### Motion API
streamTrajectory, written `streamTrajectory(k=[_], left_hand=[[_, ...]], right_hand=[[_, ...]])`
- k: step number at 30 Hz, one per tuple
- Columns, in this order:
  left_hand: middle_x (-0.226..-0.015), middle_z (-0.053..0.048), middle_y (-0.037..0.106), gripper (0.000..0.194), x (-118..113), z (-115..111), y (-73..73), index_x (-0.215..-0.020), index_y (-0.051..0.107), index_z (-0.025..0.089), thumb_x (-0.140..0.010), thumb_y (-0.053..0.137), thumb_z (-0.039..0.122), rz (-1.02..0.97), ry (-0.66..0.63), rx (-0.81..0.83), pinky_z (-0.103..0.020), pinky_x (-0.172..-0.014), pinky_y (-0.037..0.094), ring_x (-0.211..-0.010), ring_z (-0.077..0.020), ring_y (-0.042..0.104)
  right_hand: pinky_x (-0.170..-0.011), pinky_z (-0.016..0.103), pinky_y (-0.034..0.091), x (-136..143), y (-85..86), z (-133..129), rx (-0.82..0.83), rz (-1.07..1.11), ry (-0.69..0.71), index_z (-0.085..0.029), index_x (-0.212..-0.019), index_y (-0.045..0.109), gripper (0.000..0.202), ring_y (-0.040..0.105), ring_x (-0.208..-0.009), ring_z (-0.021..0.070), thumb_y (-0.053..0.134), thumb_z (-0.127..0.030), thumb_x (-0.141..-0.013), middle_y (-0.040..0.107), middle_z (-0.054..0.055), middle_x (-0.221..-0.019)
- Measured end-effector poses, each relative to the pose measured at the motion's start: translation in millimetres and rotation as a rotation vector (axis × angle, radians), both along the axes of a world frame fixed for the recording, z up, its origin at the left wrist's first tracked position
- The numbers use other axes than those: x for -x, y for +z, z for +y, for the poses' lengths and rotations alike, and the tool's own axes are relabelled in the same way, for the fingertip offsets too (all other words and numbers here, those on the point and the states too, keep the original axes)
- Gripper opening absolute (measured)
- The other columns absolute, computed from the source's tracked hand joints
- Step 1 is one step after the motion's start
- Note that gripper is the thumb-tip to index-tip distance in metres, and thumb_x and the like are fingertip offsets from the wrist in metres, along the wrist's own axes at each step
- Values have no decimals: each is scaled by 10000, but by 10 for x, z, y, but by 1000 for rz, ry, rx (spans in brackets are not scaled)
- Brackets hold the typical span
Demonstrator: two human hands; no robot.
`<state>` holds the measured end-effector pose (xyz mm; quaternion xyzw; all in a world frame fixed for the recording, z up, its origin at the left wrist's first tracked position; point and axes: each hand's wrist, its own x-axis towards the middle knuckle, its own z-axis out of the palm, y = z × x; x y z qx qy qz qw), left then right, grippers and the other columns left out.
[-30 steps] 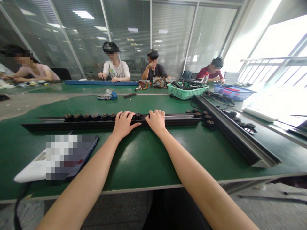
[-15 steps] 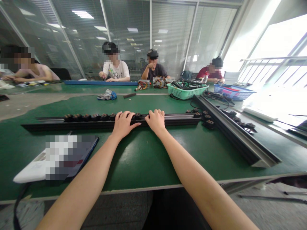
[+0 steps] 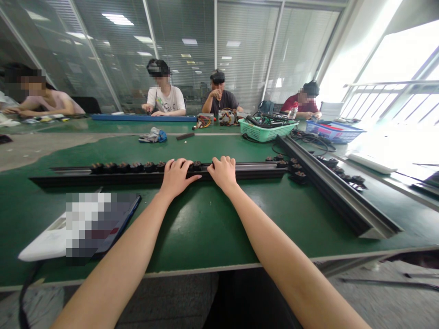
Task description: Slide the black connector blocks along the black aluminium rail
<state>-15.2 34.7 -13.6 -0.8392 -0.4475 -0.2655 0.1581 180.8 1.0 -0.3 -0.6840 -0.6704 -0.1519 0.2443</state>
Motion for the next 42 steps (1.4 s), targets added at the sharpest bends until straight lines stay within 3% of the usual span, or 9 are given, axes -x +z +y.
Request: streamTrajectory(k=[42], left_hand=[[-1309, -151, 629, 554, -6, -17, 14, -1326, 615, 219, -940, 588, 615, -9, 6, 17, -516, -1205, 272, -1287, -338, 536]], right_hand=[[-925, 402, 347, -20, -2, -35, -4, 52, -24, -178, -1085, 737, 309, 570, -1060, 295, 468, -305, -1002, 698, 148, -1067]])
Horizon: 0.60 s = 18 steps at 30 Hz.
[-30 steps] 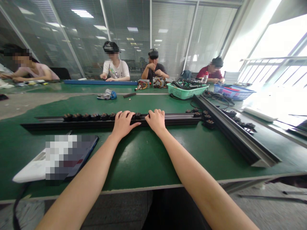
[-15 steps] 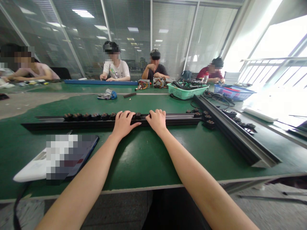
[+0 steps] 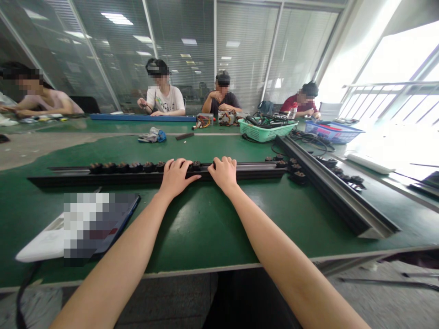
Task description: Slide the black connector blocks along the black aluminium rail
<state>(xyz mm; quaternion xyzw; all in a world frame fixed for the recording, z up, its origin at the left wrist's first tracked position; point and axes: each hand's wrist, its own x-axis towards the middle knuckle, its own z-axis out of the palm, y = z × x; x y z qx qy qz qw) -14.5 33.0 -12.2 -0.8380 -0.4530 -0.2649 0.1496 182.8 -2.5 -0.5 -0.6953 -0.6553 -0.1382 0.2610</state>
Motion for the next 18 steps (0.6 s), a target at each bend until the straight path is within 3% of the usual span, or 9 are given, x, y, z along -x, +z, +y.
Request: streamTrajectory(k=[18], left_hand=[[-1295, -160, 634, 567, -1, 6, 3, -1317, 620, 203, -942, 580, 625, -5, -10, -5, -514, -1200, 276, -1275, -338, 543]], right_hand=[[-940, 414, 359, 5, -26, 3, 5, -38, -12, -160, -1106, 705, 312, 556, -1091, 309, 426, -274, -1027, 674, 171, -1109]])
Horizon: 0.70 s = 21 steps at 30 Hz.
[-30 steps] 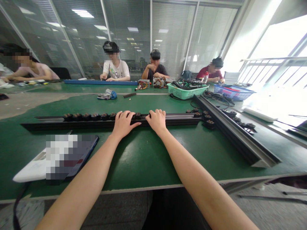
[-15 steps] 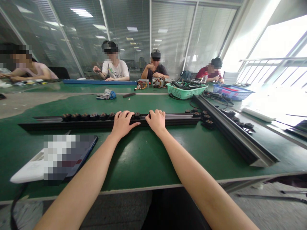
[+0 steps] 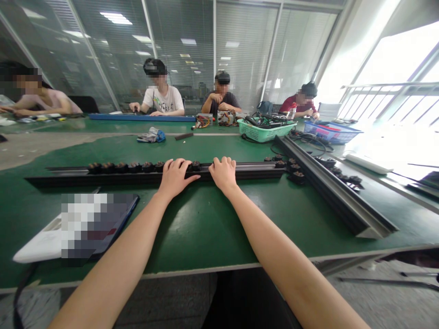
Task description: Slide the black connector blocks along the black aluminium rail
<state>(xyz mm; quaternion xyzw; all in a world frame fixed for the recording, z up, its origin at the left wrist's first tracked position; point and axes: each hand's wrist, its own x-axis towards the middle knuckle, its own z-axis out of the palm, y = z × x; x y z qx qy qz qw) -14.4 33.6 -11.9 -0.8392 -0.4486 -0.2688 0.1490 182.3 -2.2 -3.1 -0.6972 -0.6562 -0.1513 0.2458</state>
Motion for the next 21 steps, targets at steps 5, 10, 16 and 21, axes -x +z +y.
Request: streamTrajectory(k=[5, 10, 16, 21], left_hand=[[-1303, -149, 632, 548, -5, -4, 2, -1315, 625, 229, -941, 581, 627, -5, 7, 11, -521, -1197, 276, -1282, -339, 537], [-1302, -146, 633, 549, -9, -6, 5, -1319, 624, 237, -940, 581, 632, -7, 7, 9, -521, -1195, 279, -1279, -339, 540], [-1299, -147, 638, 553, -3, 5, -6, -1319, 617, 225, -941, 585, 628, 7, 6, -8, -513, -1195, 280, -1274, -336, 547], [-1299, -147, 638, 550, -3, 0, -6, -1321, 615, 226, -943, 585, 624, 10, 10, -9, -509, -1196, 279, -1276, -334, 548]], right_hand=[[-939, 412, 356, -5, 5, -2, 3, -4, -5, -160, -1101, 707, 307, 550, -1088, 305, 430, -270, -1026, 670, 174, -1108], [-938, 418, 364, -14, 3, 0, -7, 3, -2, -156, -1089, 713, 307, 551, -1077, 307, 436, -269, -1020, 673, 174, -1091], [-933, 423, 377, -14, -1, 1, -23, 3, -6, -153, -1073, 721, 301, 558, -1066, 306, 447, -262, -1014, 679, 177, -1079], [-938, 421, 371, -6, -2, 2, -19, -9, -14, -146, -1089, 714, 302, 559, -1077, 312, 443, -256, -1013, 679, 180, -1085]])
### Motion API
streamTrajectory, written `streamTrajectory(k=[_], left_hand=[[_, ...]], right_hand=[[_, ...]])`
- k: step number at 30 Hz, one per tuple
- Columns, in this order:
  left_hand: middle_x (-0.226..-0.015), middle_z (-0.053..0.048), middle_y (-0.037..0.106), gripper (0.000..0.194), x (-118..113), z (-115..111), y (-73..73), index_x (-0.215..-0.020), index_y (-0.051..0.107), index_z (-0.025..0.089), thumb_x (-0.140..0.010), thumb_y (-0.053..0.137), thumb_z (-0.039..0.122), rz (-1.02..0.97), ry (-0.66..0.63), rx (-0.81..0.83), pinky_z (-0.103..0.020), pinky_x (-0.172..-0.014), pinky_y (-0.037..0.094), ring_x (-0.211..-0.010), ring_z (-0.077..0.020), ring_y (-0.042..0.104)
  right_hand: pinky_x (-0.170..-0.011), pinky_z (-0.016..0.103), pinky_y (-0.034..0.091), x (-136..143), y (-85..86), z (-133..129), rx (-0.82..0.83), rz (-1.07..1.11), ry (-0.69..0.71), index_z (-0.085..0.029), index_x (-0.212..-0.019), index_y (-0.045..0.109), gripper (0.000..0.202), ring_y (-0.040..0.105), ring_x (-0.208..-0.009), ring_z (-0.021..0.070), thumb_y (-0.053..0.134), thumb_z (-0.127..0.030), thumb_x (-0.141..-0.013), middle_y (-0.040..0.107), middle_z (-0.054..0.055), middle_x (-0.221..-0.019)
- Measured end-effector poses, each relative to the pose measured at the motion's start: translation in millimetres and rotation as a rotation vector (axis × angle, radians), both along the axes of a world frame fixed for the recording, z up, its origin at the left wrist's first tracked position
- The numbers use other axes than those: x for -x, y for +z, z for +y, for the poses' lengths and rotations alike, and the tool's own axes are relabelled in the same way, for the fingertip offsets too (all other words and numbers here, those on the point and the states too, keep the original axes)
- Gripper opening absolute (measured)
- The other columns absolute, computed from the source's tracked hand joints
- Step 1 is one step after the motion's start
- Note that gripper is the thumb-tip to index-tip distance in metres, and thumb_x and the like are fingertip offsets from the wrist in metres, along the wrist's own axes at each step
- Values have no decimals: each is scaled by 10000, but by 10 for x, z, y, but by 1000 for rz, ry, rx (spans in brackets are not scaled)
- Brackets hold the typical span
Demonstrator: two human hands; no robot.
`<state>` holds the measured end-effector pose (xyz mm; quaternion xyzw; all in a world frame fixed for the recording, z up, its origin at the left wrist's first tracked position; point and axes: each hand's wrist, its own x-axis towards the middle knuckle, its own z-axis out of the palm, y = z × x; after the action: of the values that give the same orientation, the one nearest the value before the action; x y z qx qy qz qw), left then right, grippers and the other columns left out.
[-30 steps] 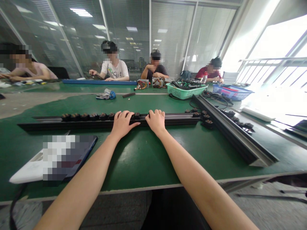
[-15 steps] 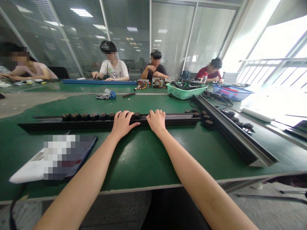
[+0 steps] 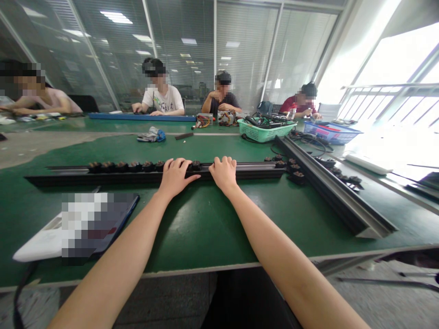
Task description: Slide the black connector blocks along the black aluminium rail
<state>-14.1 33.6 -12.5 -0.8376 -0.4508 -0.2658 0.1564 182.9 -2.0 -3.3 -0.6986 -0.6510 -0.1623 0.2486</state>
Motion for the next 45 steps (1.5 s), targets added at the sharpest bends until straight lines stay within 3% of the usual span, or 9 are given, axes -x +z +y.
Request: streamTrajectory(k=[45], left_hand=[[-1290, -159, 635, 573, -10, -12, 17, -1316, 620, 191, -950, 565, 629, 15, 6, -1, -512, -1193, 281, -1269, -334, 546]], right_hand=[[-922, 427, 363, -46, 6, -23, -26, 34, -31, -149, -1047, 711, 286, 568, -1059, 317, 455, -267, -998, 685, 173, -1055]])
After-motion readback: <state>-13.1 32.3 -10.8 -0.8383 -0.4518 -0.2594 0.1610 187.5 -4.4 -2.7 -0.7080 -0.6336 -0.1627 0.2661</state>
